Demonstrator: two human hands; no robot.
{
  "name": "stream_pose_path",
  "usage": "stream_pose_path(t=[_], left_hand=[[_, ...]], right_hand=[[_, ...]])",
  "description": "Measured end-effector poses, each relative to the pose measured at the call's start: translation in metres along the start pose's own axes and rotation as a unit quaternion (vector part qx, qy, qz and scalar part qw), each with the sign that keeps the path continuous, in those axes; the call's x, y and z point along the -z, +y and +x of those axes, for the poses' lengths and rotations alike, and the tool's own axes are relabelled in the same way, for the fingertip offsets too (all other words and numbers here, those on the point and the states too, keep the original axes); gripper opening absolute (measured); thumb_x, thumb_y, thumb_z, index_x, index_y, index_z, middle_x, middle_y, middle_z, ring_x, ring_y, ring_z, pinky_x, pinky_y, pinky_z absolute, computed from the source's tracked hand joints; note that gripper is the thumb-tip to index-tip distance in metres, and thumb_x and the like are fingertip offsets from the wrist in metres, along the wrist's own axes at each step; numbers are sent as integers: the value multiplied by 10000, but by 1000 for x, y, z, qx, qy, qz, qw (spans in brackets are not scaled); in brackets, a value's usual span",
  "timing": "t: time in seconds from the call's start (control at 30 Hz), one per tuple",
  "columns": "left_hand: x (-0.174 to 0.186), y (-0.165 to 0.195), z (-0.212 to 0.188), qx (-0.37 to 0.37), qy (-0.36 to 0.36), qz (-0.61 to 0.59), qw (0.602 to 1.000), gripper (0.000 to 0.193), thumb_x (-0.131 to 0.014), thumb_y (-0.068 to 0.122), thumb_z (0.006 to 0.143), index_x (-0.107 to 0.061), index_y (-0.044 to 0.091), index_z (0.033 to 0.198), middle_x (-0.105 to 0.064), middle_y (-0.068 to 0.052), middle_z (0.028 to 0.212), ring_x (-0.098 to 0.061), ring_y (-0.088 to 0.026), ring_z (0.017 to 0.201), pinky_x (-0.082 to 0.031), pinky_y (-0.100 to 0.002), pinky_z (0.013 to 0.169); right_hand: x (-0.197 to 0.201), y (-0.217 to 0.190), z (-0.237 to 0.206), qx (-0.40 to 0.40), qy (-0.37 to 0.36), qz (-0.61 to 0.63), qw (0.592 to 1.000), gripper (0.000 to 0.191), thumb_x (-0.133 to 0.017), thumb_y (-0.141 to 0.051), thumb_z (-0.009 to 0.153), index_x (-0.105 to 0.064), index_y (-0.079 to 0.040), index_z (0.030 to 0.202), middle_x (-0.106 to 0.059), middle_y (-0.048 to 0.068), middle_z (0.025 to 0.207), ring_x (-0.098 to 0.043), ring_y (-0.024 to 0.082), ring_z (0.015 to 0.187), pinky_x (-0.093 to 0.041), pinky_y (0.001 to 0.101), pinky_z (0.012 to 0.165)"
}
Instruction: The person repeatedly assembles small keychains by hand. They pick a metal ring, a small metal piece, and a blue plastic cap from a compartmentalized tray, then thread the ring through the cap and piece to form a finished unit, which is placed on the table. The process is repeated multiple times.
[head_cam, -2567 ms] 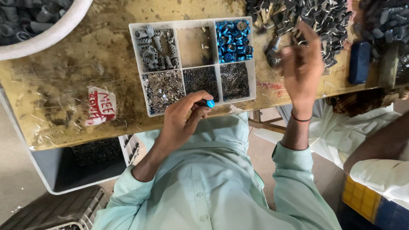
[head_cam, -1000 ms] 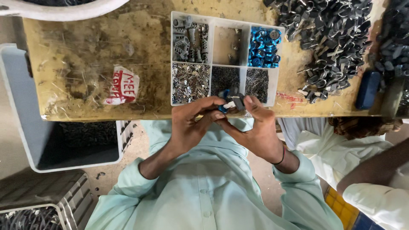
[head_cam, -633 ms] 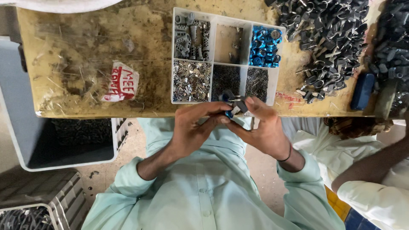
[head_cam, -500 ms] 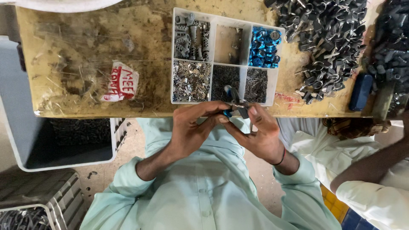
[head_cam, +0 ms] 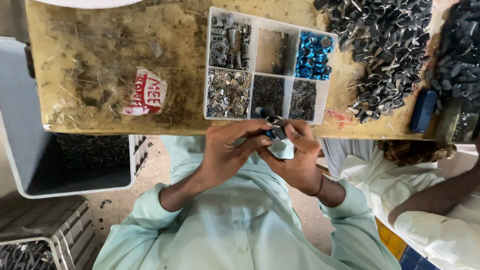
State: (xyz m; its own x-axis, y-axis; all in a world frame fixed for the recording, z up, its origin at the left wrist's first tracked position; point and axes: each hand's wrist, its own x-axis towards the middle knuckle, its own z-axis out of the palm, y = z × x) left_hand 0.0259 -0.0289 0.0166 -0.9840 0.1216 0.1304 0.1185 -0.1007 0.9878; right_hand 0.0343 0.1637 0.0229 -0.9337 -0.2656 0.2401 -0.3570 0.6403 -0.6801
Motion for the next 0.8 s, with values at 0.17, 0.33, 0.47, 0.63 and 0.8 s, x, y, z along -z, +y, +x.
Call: stream_pose_path(t=[0.17,0.33,0.47,0.63,0.8], left_hand=[[4,0,4,-7,-55,25,998,183,-755,71,948,-699,13,1113,-755,-70,882,-689,-85,658,-535,-242,543],[24,4,7,-1,-39,81,996,118,-710,101,1015,-749,59,912,-705,-51,703,-653,-107,557,-467,-271,479],[31,14,13,-30,35,197,979,143,-707,138,1001,-710,2,956,-690,-104,768,-612,-179,539,-463,-329,482],[37,10,32,-11,-15,483,875,91,-668,39,868,-653,35,958,-695,-131,947,-718,-293,700,-540,-414,521],[38,5,37,48,-77,522,848,136,-629,-80,818,-627,-20,940,-680,-194,1082,-739,-326,721,-574,-438,516]], right_hand=[[41,-14,37,86,-92,-42,991,750,-975,-204,785,-473,11,1300,-668,194,1186,-707,254,1024,-560,311,841],[106,3,99,114,-362,108,919,726,-836,-232,859,-460,-1,1436,-727,105,1105,-743,173,950,-630,274,799],[78,10,105,36,18,118,992,581,-703,-300,1035,-385,-17,1430,-654,48,1117,-698,100,883,-574,243,701],[37,-6,103,98,-146,-161,971,177,-730,-160,947,-680,-51,1077,-661,101,953,-655,249,701,-511,374,583],[20,5,94,101,-190,-194,957,146,-711,-78,894,-607,-27,983,-584,125,933,-643,325,819,-494,449,599]])
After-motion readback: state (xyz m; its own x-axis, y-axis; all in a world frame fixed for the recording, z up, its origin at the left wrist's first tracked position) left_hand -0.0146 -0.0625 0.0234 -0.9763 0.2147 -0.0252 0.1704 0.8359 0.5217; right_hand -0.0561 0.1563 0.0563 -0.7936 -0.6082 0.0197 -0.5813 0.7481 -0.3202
